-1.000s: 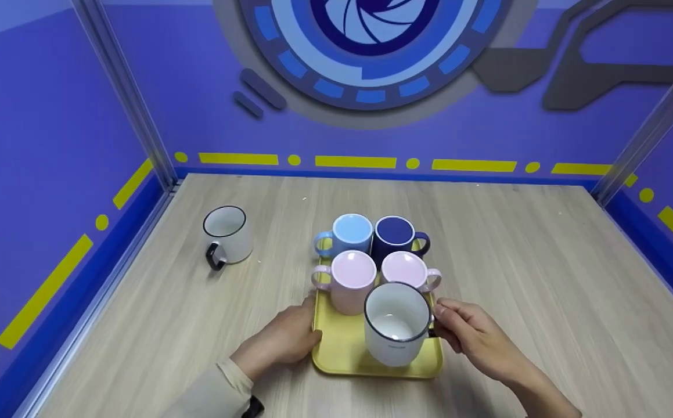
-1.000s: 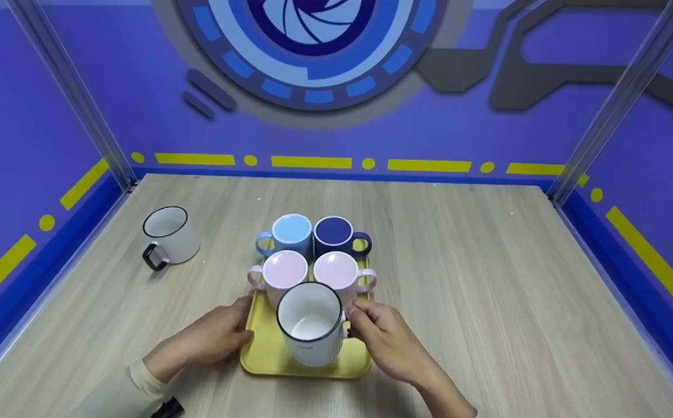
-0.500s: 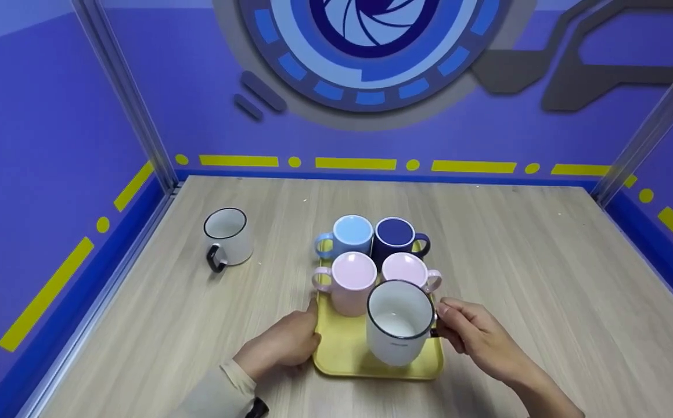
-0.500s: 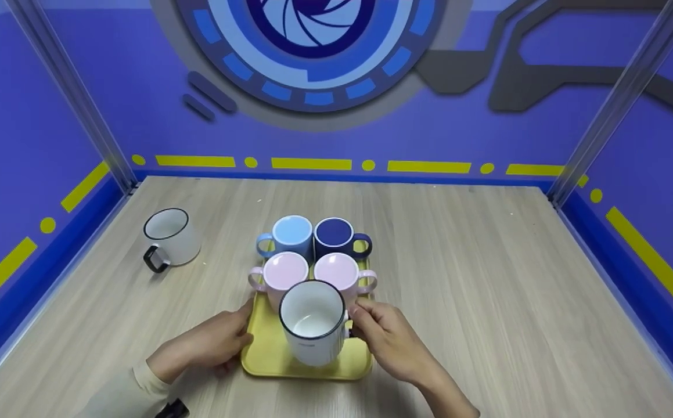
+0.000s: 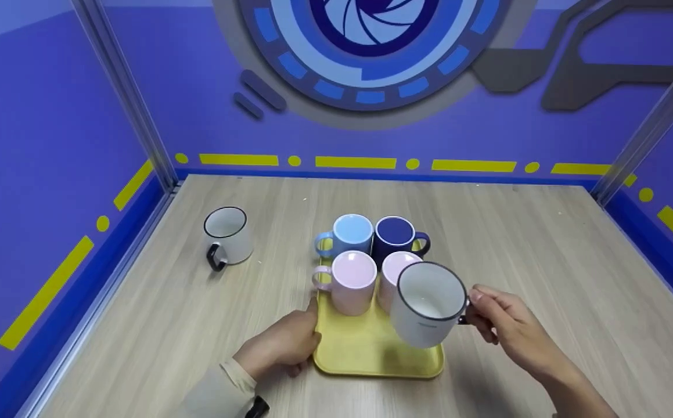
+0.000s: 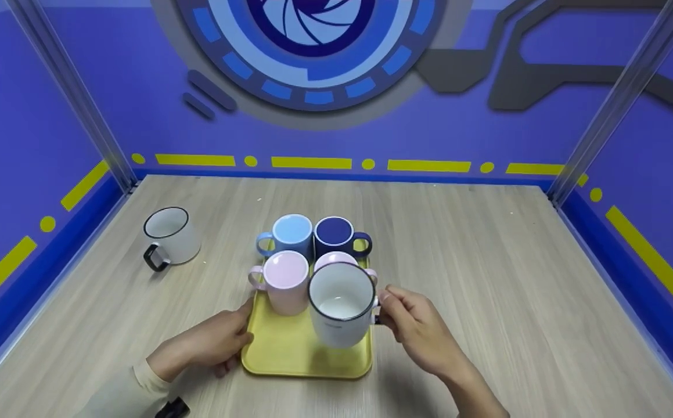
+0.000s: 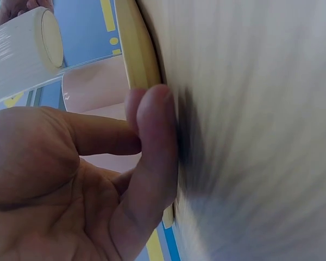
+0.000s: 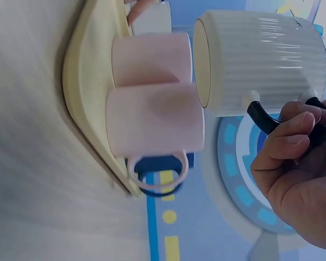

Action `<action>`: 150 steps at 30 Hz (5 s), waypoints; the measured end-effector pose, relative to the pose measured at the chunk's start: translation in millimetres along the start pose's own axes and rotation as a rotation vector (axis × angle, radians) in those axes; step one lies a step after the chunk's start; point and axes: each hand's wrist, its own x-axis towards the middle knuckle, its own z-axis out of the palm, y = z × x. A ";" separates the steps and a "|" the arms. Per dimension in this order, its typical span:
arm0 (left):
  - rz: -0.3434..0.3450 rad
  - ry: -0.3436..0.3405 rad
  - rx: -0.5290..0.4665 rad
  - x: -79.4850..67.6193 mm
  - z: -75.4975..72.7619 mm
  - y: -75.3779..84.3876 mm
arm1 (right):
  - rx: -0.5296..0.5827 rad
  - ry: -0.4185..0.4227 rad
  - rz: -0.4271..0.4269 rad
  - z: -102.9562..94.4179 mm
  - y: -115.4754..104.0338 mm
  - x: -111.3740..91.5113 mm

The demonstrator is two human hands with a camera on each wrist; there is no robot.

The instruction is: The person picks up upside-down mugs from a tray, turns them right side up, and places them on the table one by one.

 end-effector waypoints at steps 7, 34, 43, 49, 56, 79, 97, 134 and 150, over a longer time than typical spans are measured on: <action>-0.009 0.007 -0.018 1.4 1.6 -1.3 | -0.023 0.173 0.070 -15.3 0.9 -4.9; -0.044 0.018 -0.014 0.6 2.1 1.0 | 0.006 0.526 0.203 -78.2 34.2 11.6; -0.040 0.023 -0.018 -0.9 2.0 2.0 | -0.018 0.591 0.326 -84.5 48.2 35.3; -0.038 0.021 -0.004 -0.3 2.1 1.5 | -0.062 0.563 0.361 -88.5 61.0 49.5; -0.043 0.015 -0.005 0.8 1.9 0.9 | -0.070 0.559 0.401 -87.4 78.7 64.8; -0.039 0.019 -0.003 -1.2 1.4 1.1 | -0.076 0.521 0.453 -90.8 108.8 85.1; -0.038 0.037 -0.014 -0.7 2.5 -0.2 | -0.123 0.455 0.422 -91.7 109.3 79.5; -0.009 0.032 -0.034 -2.0 -0.1 0.4 | -0.213 0.560 0.376 -54.9 78.1 55.6; 0.043 0.156 -0.055 0.4 -5.2 -4.2 | -0.321 0.354 0.238 -0.8 47.6 41.9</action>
